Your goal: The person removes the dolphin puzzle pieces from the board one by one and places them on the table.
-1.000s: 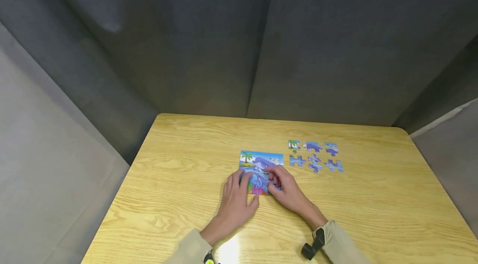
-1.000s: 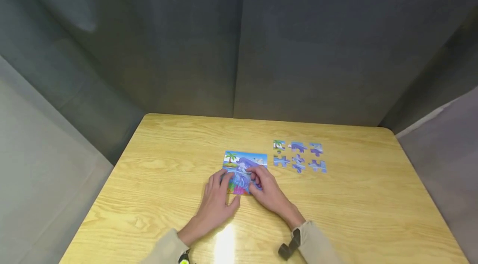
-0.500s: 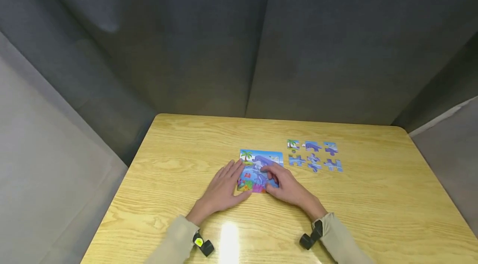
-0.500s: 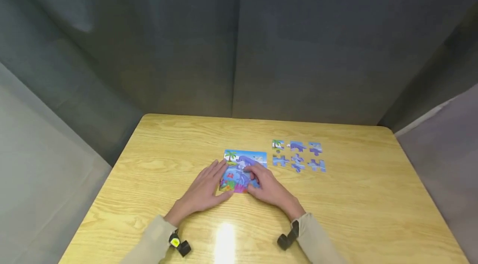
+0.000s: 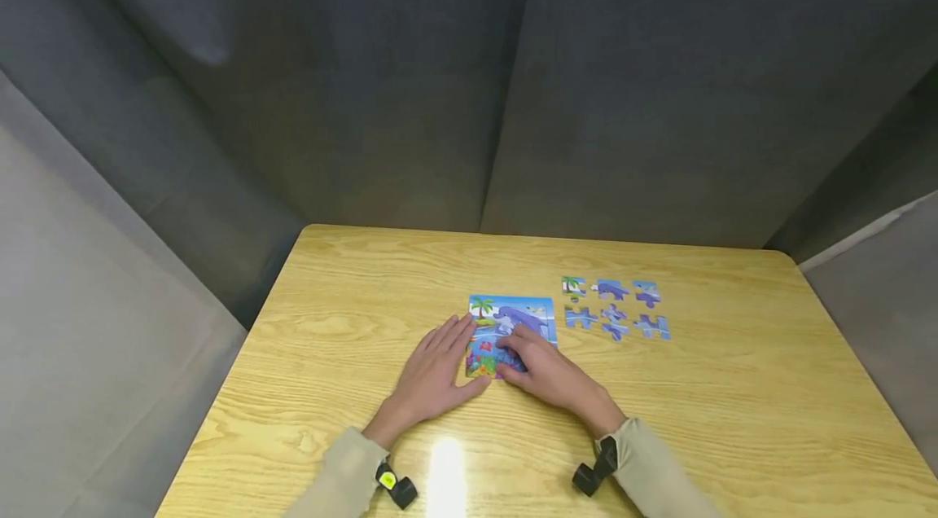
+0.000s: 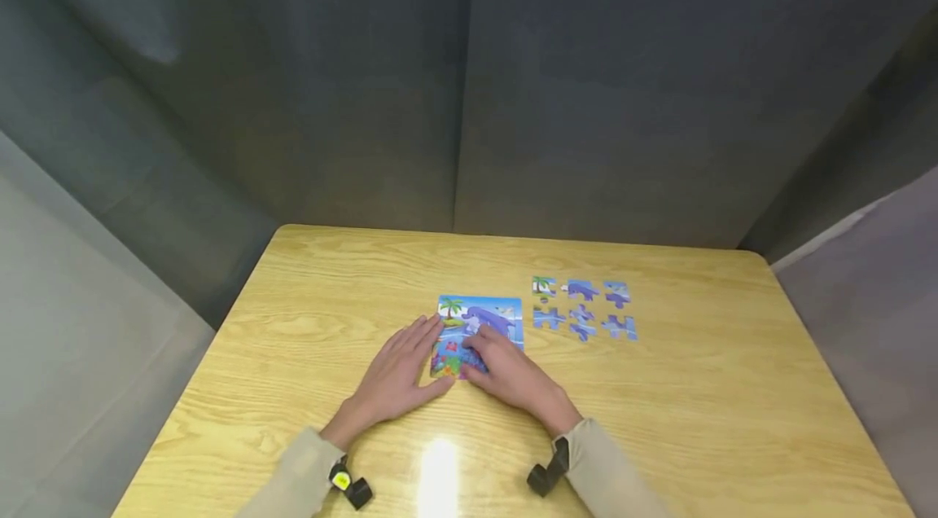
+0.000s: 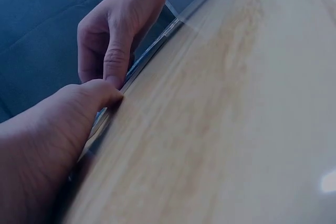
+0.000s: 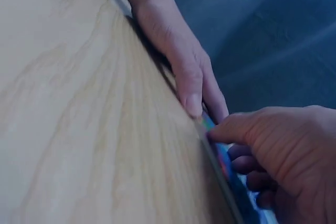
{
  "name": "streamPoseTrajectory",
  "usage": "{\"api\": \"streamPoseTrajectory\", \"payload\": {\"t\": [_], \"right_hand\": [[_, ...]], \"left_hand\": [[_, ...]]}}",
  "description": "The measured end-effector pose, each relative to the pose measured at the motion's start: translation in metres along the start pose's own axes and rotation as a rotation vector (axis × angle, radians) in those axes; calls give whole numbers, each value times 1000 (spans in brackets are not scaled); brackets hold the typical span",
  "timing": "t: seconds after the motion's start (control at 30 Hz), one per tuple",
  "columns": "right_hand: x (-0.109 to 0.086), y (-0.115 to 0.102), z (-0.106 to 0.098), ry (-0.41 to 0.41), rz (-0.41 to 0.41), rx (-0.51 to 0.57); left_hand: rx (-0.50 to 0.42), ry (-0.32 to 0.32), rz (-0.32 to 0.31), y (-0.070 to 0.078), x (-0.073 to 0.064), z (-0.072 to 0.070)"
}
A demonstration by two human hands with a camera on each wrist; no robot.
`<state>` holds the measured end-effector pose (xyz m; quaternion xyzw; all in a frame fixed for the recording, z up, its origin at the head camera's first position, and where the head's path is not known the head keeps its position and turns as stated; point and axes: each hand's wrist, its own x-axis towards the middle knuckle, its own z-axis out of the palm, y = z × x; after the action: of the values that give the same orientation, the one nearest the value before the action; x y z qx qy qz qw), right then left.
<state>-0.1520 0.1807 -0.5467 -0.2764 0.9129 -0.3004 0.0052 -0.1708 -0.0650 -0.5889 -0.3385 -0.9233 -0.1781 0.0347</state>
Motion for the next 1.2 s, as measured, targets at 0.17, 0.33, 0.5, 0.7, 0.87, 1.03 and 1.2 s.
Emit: {"api": "streamPoseTrajectory", "payload": {"t": [0.17, 0.33, 0.5, 0.7, 0.87, 1.03, 1.2], "right_hand": [[8, -4, -2, -51, 31, 43], [15, -6, -6, -119, 50, 64], [17, -3, -7, -159, 70, 81], [18, -1, -8, -171, 86, 101], [17, -1, -8, -162, 86, 139], [17, 0, -7, -149, 72, 143], [18, -1, -8, -154, 83, 158]], "left_hand": [[3, 4, -10, 1, 0, -1], [4, 8, -15, 2, -1, -1], [9, 4, -14, 2, 0, 0], [11, -5, -16, 1, 0, 0], [12, -2, -10, 1, 0, 1], [8, 11, -6, 1, 0, 0], [9, 13, -13, 1, 0, -1]]}}
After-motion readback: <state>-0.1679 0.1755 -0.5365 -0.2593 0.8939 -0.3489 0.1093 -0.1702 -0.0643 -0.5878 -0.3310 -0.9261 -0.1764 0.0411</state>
